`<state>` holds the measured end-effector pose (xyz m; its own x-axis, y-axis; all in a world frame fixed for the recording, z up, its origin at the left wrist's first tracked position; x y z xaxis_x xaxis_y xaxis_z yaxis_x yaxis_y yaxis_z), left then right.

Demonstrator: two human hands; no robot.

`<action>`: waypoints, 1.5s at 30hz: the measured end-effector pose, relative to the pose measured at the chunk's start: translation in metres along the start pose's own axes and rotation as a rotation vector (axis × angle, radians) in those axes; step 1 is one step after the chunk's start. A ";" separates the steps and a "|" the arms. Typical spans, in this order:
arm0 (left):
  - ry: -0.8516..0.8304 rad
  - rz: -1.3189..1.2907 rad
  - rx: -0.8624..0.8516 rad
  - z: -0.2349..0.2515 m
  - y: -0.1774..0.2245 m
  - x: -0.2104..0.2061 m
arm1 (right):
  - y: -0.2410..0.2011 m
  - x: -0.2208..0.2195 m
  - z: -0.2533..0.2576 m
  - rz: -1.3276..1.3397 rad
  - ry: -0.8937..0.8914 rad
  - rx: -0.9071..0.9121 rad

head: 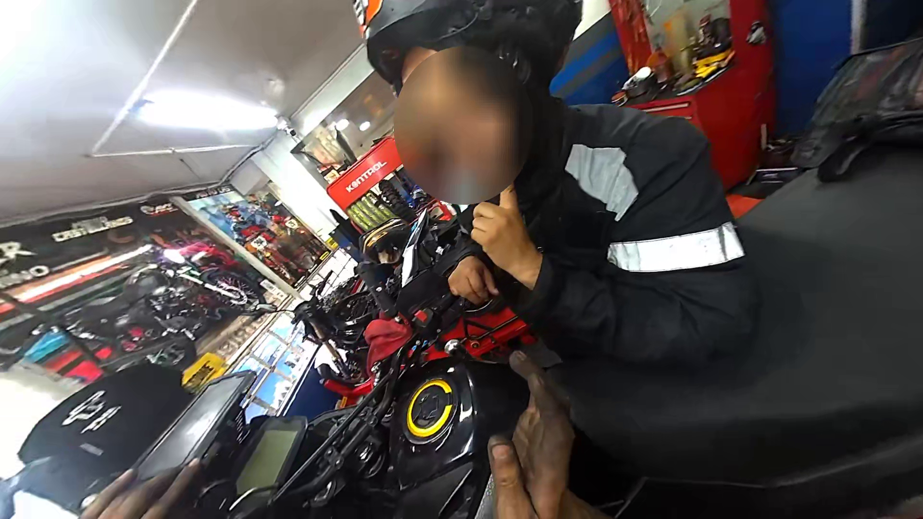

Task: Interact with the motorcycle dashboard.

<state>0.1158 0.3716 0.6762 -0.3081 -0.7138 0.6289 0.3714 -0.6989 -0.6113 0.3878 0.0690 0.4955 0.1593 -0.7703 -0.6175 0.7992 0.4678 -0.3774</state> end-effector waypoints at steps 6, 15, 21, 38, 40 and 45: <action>0.108 0.006 -0.016 0.000 0.001 0.003 | 0.011 -0.049 -0.008 0.041 -0.132 -0.065; 0.088 -0.018 -0.048 0.001 0.002 0.005 | 0.077 -0.231 -0.073 -0.228 -1.050 -0.199; 0.108 0.010 -0.045 0.001 -0.002 0.003 | 0.089 -0.307 -0.136 -0.358 -1.492 -0.201; 0.140 0.010 -0.061 0.002 0.003 0.004 | 0.119 -0.339 -0.167 -0.659 -1.787 -0.562; 0.136 0.006 -0.061 0.002 0.004 0.004 | 0.119 -0.339 -0.168 -0.645 -1.800 -0.570; 0.159 0.019 -0.072 0.001 0.005 0.007 | 0.122 -0.343 -0.173 -0.596 -1.790 -0.594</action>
<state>0.1167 0.3638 0.6781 -0.4388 -0.7208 0.5366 0.3164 -0.6828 -0.6585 0.3301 0.4651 0.5421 0.5934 -0.1586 0.7891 0.7630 -0.2015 -0.6142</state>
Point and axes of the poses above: each hand's wrist, its own z-axis towards the middle knuckle, its own x-axis out of the back of the hand, y = z × x, the point moved 8 cm from there along z, towards the middle knuckle, and after that the axes turned 5 degrees about y, right-handed, at the moved point
